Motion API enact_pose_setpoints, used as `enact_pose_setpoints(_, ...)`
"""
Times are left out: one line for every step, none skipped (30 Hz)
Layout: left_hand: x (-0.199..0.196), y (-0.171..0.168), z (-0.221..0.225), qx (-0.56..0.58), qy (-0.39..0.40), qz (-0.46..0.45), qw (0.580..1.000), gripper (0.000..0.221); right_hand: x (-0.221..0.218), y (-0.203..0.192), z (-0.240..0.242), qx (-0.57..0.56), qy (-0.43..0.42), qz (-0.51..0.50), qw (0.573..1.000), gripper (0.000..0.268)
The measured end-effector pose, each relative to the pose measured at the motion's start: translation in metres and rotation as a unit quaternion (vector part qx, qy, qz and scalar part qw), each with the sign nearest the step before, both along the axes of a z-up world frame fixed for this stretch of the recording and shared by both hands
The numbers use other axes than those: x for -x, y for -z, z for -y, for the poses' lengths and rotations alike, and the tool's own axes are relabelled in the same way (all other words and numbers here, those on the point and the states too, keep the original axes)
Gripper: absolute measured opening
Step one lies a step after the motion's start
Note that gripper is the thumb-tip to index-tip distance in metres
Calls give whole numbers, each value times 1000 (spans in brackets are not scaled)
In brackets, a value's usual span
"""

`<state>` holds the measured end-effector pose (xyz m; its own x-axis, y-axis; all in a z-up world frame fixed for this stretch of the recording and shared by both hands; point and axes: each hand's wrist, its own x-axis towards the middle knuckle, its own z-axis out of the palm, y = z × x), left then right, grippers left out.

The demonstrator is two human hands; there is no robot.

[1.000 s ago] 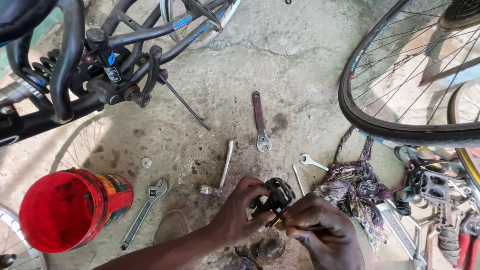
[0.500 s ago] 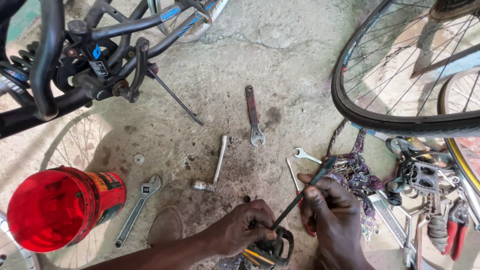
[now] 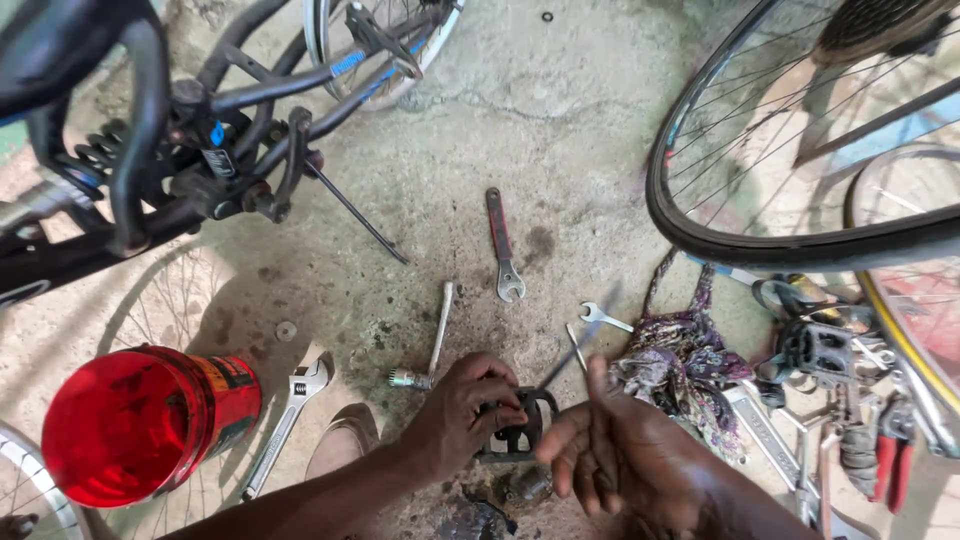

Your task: The person is disassembling a bicycle pedal using a screwdriver and other hand tools to remove internal components.

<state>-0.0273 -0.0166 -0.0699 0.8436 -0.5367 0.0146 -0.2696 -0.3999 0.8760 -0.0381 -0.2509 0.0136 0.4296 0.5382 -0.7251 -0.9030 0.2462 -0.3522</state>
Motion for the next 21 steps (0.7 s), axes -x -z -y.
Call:
enact_pose_setpoints(-1,-14,-1,2,1,4,1000,34,2,-13,-3,2,1,4,1000,102)
enact_pose_setpoints(-4,-29,-1,19,16,20,1000,33,2,-27,-5,17,5,3,1000,80)
enact_pose_setpoints(-5,-45,-2,35,31,36,998,31,4,-42,-7,32,8,2,999,59)
enact_pose_setpoints(-8,-57,-5,39,31,42,998,31,4,-59,-12,35,8,9,999,59)
enact_pose_setpoints(-9,-69,-7,45,57,72,995,24,5,-77,-16,-4,23,24,999,53)
enact_pose_setpoints(-10,-81,-11,48,82,102,990,17,7,-94,-22,-46,35,40,998,47)
enact_pose_setpoints(-13,-94,-13,50,80,110,989,17,5,-117,-24,-43,33,48,997,47)
enact_pose_setpoints(-18,-107,-17,17,96,116,988,19,3,-140,-26,-42,23,61,997,41)
enact_pose_setpoints(-23,-121,-21,-16,111,123,986,21,1,-163,-29,-42,12,74,996,37)
enact_pose_setpoints(-26,-148,-22,-15,108,129,986,21,2,-178,-29,-40,10,80,996,37)
enact_pose_setpoints(-30,-174,-24,11,94,143,985,21,4,-192,-29,-78,22,117,990,47)
enact_pose_setpoints(-34,-200,-26,38,80,157,984,20,4,-206,-30,-116,34,155,981,59)
enact_pose_setpoints(-40,-229,-26,40,78,165,982,20,4,-225,-33,-114,31,162,980,59)
enact_pose_setpoints(-40,-255,-30,20,96,180,979,15,6,-240,-37,-108,51,165,979,84)
enact_pose_setpoints(-41,-280,-33,0,114,195,974,11,8,-253,-42,-102,71,167,978,108)
enact_pose_setpoints(-36,-297,-35,-4,111,192,975,11,14,-268,-55,-106,68,164,979,108)
enact_pose_setpoints(-32,-312,-36,-9,106,188,976,7,20,-282,-67,-89,69,200,973,89)
enact_pose_setpoints(-31,-325,-33,-9,106,184,977,7,26,-294,-76,-67,75,237,966,71)
enact_pose_setpoints(-19,-346,-31,-7,108,180,978,7,33,-297,-83,-65,77,234,967,71)
enact_pose_setpoints(-6,-367,-29,75,42,-28,996,13,40,-299,-89,-59,106,227,966,55)
enact_pose_setpoints(7,-387,-27,151,-28,-235,960,25,48,-301,-94,-53,136,219,965,39)
